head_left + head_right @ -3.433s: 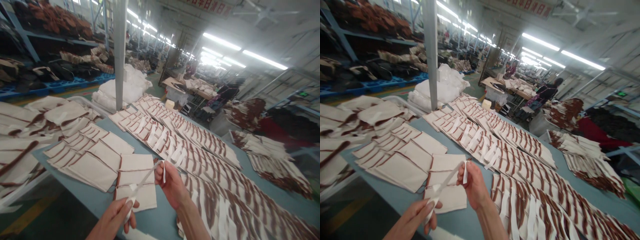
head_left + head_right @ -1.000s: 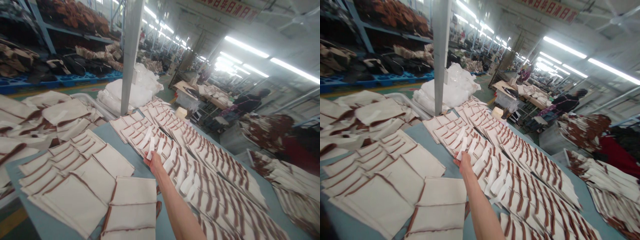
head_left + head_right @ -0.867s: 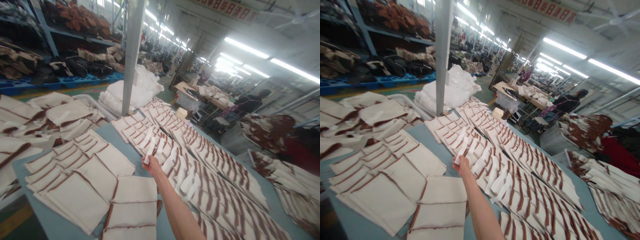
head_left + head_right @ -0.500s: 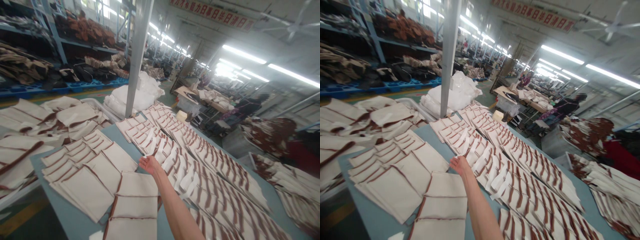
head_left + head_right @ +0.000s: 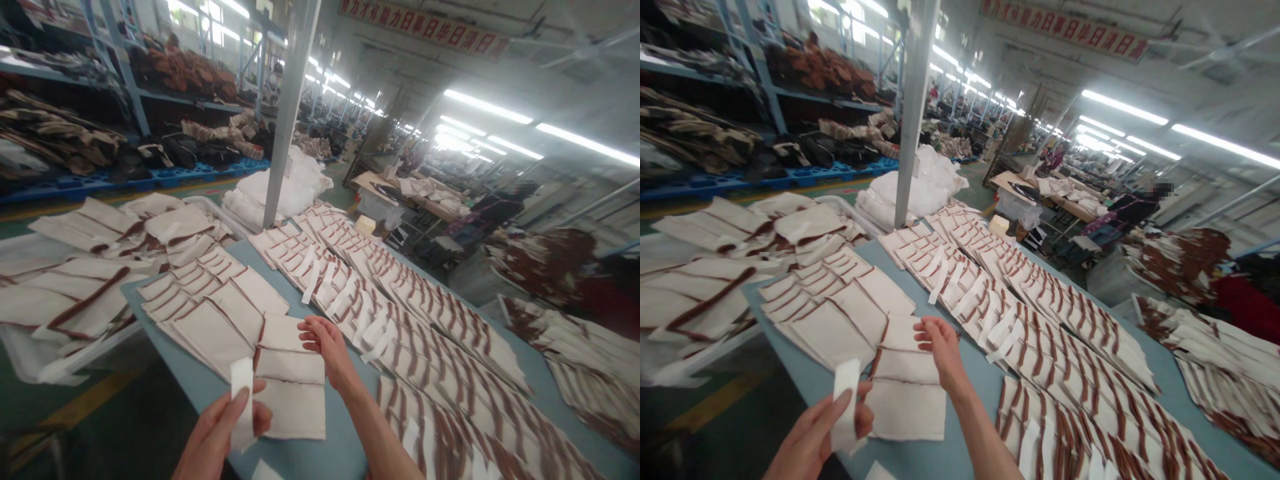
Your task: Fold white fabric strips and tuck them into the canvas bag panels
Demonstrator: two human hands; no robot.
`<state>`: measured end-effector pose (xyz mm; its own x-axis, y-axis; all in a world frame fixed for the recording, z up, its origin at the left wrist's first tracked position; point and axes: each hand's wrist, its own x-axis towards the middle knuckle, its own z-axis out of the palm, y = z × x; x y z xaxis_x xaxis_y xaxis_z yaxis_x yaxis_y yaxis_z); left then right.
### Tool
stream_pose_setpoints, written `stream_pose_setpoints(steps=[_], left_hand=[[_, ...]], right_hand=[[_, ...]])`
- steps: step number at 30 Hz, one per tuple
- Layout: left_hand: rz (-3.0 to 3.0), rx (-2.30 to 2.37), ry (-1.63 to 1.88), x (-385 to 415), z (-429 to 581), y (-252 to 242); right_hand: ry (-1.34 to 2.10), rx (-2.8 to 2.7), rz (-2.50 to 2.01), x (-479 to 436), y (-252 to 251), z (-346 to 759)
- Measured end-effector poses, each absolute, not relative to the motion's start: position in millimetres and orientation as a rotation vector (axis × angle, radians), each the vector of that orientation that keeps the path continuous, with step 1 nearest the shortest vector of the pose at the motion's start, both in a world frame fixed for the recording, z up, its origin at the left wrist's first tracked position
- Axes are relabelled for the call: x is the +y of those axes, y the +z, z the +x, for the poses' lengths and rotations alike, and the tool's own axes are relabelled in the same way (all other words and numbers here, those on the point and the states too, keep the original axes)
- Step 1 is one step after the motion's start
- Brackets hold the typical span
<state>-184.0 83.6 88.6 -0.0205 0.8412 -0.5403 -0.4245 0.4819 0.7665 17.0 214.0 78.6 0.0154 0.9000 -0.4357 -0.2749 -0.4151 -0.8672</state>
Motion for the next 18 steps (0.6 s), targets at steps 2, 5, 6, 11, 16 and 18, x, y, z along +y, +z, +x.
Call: stream_pose_setpoints(steps=[2, 5, 6, 11, 16, 18], left_hand=[[0.285, 1.07, 1.106, 92, -184, 108], [0.111, 0.952, 1.101, 102, -186, 138], [0.083, 0.93, 1.099, 104, -186, 147], [0.011, 0.845, 1.144, 109, -186, 183], [0.034, 0.882, 1.17, 108, -183, 195], [0.051, 0.897, 1.187, 108, -183, 197]], right_hand=[[1.512, -0.808, -1.313, 175, 92, 16], [1.372, -1.04, -1.3, 122, 102, 10], [1.322, -1.122, -1.299, 107, 103, 7], [1.312, -1.17, -1.233, 60, 105, -8], [1.464, -1.047, -1.243, 43, 104, -20], [1.516, -0.966, -1.282, 39, 103, -21]])
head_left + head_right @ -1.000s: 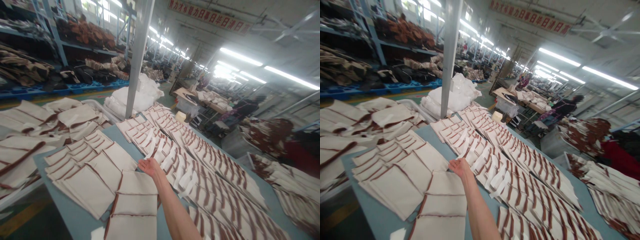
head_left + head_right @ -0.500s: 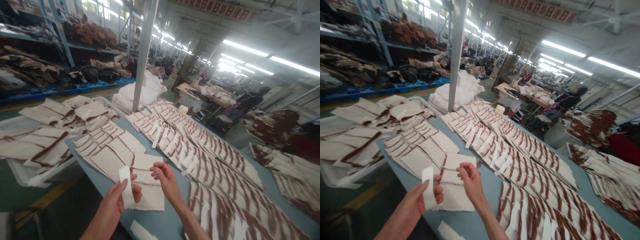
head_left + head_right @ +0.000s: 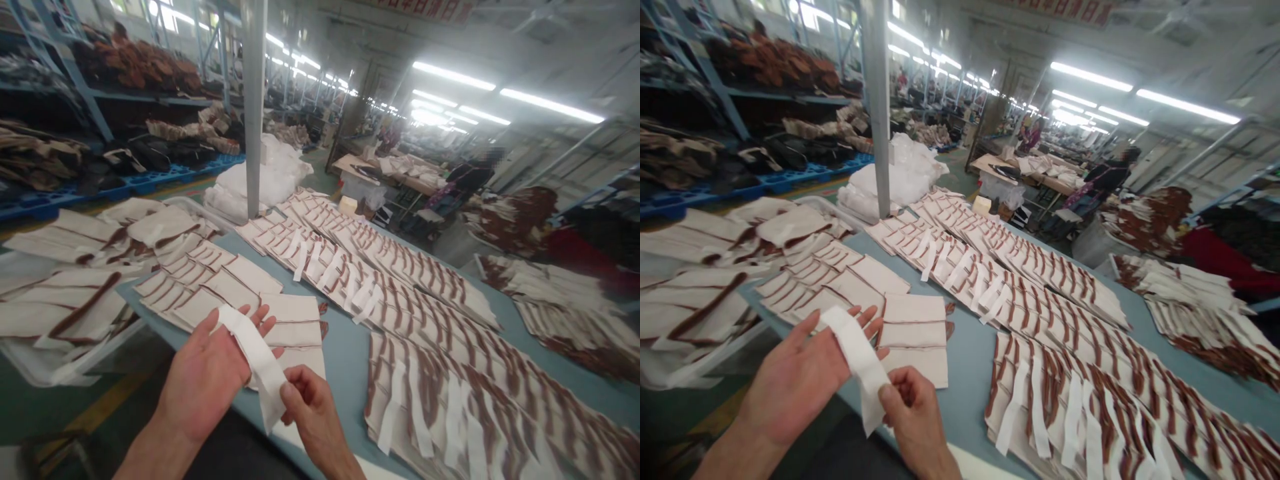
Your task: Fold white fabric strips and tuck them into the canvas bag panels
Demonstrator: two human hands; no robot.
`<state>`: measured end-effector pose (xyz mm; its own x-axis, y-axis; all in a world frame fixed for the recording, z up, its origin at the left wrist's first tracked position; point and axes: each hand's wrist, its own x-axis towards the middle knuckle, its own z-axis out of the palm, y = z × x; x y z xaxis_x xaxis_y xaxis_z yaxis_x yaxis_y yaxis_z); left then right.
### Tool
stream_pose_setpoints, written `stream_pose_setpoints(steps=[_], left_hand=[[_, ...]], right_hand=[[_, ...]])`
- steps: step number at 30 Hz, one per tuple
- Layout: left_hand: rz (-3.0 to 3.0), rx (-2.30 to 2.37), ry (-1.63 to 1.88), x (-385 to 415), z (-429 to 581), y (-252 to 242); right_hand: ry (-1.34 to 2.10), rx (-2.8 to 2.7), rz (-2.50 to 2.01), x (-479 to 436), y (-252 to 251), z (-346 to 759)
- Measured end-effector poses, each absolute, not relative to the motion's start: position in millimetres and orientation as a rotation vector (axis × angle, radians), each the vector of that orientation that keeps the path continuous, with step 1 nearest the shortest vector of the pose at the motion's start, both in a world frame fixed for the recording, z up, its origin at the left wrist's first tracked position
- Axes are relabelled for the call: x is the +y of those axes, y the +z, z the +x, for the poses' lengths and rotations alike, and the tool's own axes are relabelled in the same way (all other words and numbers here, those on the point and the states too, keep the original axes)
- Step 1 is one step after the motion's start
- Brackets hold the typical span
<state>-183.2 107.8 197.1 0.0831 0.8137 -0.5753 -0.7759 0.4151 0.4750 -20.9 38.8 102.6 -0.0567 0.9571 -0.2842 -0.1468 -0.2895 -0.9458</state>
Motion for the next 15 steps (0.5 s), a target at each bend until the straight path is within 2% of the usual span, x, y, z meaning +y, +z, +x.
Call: stream_pose_setpoints(steps=[10, 15], left_hand=[[0.005, 0.922, 1.171, 110, -183, 198], [0.193, 0.998, 1.248, 109, -181, 178]], right_hand=[[1.582, -0.898, -1.334, 39, 100, -17], [1.342, -1.108, -1.491, 41, 98, -11]])
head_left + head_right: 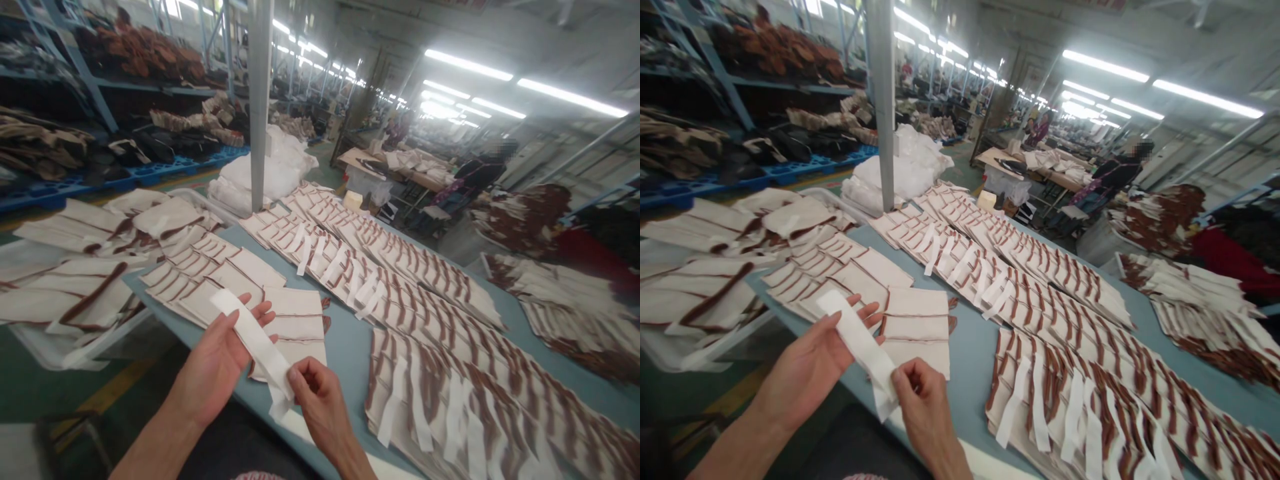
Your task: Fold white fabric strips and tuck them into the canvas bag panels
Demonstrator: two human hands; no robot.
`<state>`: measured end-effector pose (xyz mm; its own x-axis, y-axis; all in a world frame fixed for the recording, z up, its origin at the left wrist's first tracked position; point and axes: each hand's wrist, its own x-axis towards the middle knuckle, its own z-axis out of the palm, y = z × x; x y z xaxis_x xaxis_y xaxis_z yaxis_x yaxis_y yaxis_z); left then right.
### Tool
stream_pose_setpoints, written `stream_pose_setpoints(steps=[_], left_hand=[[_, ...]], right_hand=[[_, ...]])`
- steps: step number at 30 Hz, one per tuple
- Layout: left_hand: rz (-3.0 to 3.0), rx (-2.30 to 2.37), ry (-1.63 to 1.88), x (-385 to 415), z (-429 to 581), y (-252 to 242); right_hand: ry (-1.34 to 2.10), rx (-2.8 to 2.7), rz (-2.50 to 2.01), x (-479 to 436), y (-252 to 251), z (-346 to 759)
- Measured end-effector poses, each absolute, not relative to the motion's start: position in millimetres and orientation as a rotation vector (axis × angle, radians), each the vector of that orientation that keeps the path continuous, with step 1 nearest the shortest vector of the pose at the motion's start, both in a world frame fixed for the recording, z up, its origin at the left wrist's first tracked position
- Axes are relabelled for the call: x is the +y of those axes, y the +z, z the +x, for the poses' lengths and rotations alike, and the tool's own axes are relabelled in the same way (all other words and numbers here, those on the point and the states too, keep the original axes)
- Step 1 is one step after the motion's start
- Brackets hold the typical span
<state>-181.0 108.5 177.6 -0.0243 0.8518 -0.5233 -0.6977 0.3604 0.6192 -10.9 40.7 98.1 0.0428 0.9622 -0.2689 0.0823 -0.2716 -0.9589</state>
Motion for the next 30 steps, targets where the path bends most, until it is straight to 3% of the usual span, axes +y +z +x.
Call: stream_pose_setpoints(steps=[4, 7, 14, 20, 30], left_hand=[[0.388, 1.067, 1.344, 108, -179, 154], [0.495, 1.105, 1.368, 111, -180, 142], [0.486, 1.171, 1.253, 122, -185, 131], [0.432, 1.166, 1.109, 122, -185, 123], [0.444, 1.156, 1.024, 124, -186, 122]], right_hand=[[0.984, -1.433, -1.549, 45, 102, -2], [0.915, -1.471, -1.524, 51, 106, 2], [1.848, -0.627, -1.126, 65, 128, 1], [1.961, -0.272, -1.008, 76, 140, 4], [1.908, -0.237, -1.028, 93, 131, 12]])
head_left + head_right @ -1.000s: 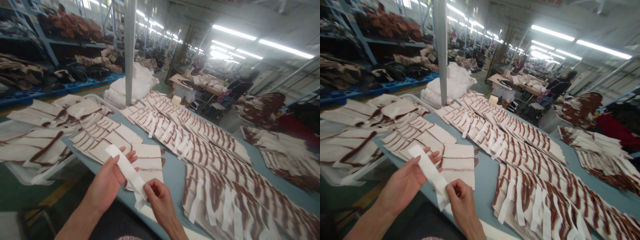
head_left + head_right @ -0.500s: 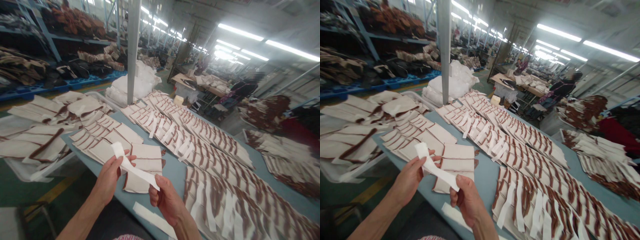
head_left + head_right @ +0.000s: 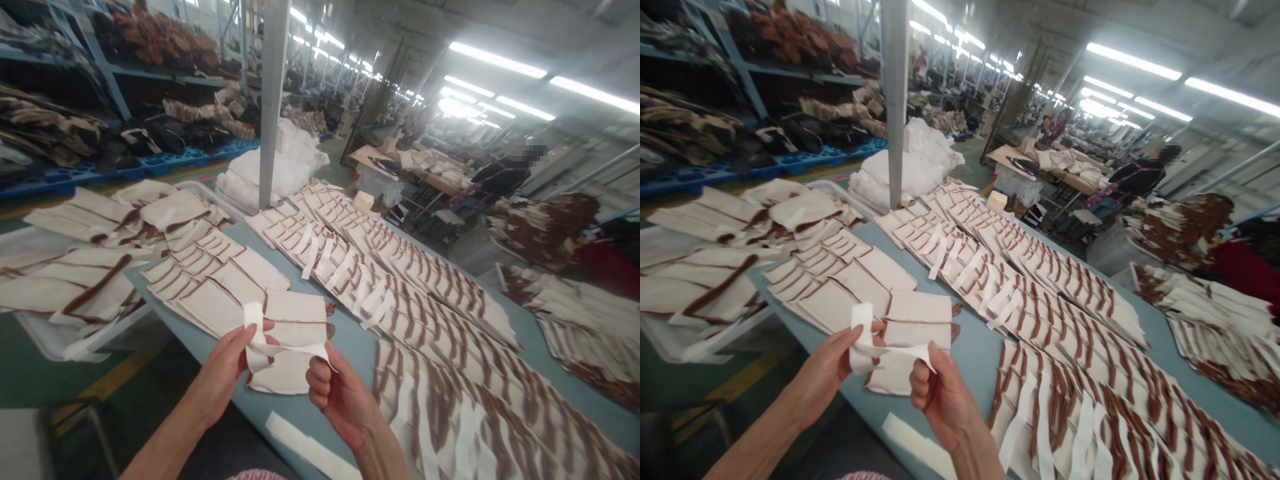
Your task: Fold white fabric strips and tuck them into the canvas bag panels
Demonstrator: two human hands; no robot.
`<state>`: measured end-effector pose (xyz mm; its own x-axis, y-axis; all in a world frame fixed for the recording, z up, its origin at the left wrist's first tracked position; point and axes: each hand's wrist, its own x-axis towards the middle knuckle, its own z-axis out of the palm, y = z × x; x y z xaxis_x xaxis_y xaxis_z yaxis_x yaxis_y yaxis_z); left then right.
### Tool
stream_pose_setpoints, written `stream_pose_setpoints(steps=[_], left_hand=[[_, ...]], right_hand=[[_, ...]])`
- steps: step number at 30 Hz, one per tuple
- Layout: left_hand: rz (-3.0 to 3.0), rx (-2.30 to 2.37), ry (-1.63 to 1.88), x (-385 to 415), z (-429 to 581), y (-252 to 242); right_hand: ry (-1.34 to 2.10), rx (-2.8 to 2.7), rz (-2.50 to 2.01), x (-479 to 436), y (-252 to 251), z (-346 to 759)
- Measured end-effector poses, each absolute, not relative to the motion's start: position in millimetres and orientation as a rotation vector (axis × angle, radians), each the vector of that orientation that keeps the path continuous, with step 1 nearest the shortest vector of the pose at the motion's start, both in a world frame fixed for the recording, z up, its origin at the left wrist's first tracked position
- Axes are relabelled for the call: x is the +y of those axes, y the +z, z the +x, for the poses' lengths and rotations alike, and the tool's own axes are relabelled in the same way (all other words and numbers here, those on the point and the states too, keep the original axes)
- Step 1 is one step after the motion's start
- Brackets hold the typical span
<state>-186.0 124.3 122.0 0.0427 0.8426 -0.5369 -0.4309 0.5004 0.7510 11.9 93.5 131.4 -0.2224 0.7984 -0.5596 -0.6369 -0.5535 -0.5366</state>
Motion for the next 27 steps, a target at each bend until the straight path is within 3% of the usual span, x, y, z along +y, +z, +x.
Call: stream_pose_setpoints(steps=[12, 23, 27], left_hand=[[0.362, 1.047, 0.936, 129, -182, 127], [0.393, 1.157, 0.977, 130, -175, 124], [0.471, 1.188, 0.987, 129, -176, 124]], right_hand=[[1.652, -0.234, -1.1, 103, 99, 14], [1.724, -0.179, -0.991, 103, 104, 12], [1.776, -0.403, -1.026, 95, 105, 20]])
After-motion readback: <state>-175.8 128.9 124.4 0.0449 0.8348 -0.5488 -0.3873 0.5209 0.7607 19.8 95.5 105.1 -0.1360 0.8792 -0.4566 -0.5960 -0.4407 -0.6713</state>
